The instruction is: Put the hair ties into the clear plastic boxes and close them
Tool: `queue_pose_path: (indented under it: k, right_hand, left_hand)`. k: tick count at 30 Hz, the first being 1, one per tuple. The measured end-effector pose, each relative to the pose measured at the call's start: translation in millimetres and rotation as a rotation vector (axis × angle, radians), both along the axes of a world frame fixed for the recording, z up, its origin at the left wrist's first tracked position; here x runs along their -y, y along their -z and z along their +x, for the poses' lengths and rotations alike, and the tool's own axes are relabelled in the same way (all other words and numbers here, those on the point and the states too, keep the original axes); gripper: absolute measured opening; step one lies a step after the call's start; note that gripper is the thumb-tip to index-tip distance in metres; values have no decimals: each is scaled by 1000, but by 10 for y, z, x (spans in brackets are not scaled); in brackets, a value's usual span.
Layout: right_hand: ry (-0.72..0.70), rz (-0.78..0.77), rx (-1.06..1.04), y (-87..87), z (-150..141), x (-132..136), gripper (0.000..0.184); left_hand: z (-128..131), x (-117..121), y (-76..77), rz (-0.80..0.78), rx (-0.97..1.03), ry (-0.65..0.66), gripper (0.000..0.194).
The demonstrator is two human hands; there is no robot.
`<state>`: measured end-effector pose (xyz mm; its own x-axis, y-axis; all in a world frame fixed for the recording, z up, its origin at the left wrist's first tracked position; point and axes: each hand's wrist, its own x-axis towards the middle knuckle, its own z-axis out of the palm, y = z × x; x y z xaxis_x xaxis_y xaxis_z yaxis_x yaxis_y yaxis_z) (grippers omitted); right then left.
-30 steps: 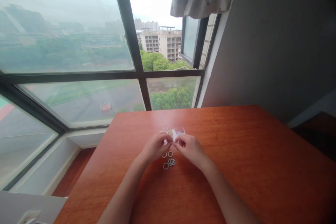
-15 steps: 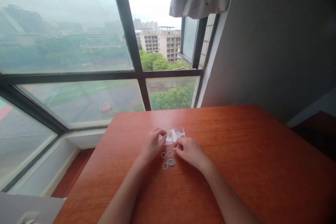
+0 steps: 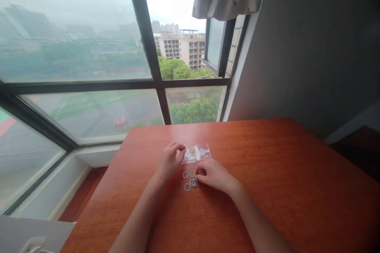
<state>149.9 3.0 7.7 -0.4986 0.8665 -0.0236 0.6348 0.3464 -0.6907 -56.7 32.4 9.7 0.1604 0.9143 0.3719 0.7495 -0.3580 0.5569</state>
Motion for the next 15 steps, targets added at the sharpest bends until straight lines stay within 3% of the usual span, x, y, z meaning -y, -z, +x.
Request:
queue_pose_path:
  k: [7, 15]
  right_hand:
    - [-99, -45, -23, -25, -1, 30, 7]
    - [-131, 12, 16, -34, 6, 22, 9]
  left_hand:
    - [1, 12, -36, 31, 4, 3, 13]
    - [8, 6, -31, 38, 18, 9, 11]
